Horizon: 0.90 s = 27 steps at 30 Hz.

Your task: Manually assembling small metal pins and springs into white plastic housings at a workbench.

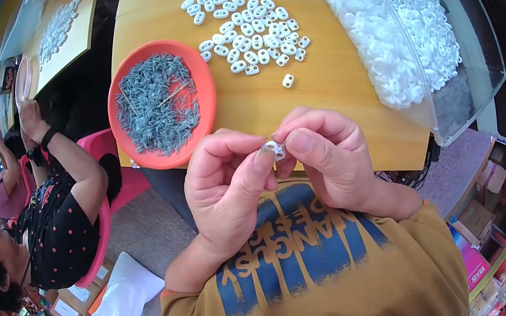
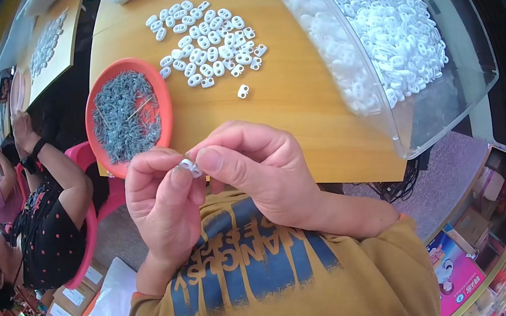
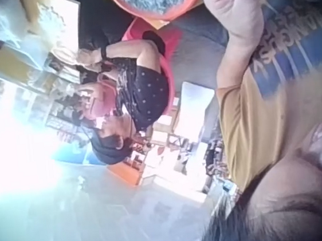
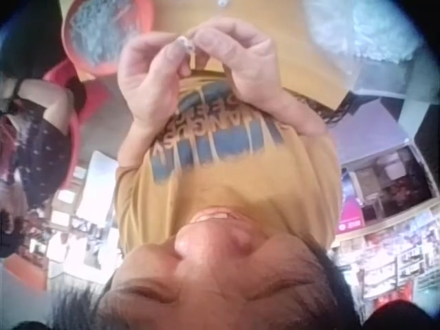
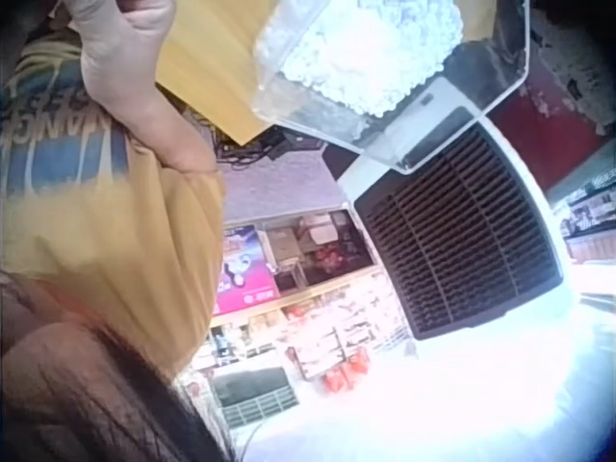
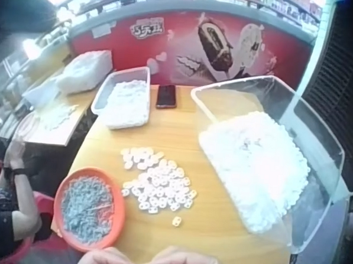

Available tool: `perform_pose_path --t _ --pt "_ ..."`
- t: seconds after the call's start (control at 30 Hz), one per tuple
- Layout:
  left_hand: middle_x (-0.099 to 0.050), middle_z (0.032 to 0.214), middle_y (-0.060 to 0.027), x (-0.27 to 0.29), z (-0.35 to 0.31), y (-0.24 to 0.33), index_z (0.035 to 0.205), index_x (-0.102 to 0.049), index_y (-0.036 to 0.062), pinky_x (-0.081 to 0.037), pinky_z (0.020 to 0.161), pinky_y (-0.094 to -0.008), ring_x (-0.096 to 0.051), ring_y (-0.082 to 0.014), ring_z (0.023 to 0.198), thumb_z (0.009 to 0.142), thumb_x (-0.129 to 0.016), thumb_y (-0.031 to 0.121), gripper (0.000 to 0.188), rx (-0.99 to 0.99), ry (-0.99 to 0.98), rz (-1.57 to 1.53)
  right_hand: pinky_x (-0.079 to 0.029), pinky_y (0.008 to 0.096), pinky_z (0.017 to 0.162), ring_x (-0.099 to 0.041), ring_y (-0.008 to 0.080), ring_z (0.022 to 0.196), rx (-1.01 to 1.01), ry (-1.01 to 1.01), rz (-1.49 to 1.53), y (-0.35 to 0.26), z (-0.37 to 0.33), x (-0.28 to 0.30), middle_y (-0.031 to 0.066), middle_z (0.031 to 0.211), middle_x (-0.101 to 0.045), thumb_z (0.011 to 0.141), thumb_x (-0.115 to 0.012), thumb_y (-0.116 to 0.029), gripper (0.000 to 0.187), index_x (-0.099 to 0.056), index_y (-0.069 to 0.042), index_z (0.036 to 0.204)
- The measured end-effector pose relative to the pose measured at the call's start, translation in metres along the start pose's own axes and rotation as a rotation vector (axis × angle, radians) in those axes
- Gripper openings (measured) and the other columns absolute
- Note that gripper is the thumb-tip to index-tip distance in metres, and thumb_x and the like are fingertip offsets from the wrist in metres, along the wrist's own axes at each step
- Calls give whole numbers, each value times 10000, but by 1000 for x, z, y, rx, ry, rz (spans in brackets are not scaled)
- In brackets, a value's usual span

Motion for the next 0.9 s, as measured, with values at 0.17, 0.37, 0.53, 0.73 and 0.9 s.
perform_pose_path --t 0.17,0.37,0.53,0.73,0.9 --pt "-538 827 -49 -1 1 2 930 -509 -12 -441 582 -178 -529 -65 635 825 -556 -17 115 -28 1 29 -469 203 613 -584 106 719 19 -9 3 0 1 0 55 847 -597 860 -551 -103 132 -606 2 919" --pt "-531 823 -47 -1 2 1 923 -508 -9 -445 561 -172 -536 -68 629 822 -559 -18 114 -57 19 84 -481 220 633 -583 120 729 96 -21 -23 -6 1 1 60 859 -566 859 -537 -54 109 -593 22 914" --pt "-528 830 -50 0 1 1 916 -507 -6 -451 543 -167 -541 -67 619 817 -561 -25 114 -98 48 139 -476 214 629 -576 117 719 210 -8 -164 -13 -1 2 66 859 -539 849 -536 -16 94 -583 39 910" --pt "-526 834 -57 2 -2 2 915 -504 -11 -473 558 -174 -558 -73 624 819 -541 -48 110 -144 91 224 -462 208 605 -563 103 694 281 -16 -316 -14 -1 0 58 845 -537 851 -528 -6 79 -580 37 893" --pt "-536 836 -67 9 -1 -7 927 -497 -17 -487 575 -187 -570 -89 638 823 -532 -51 115 -97 88 212 -458 207 630 -556 98 710 139 16 -132 2 2 9 50 847 -536 860 -518 -14 87 -581 34 896"
Point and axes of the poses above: each hand's wrist, its own z-axis towards the middle knuckle, its own x-axis out of the back of the hand, y = z × x, the point moved 10 cm from there along z, towards the middle knuckle
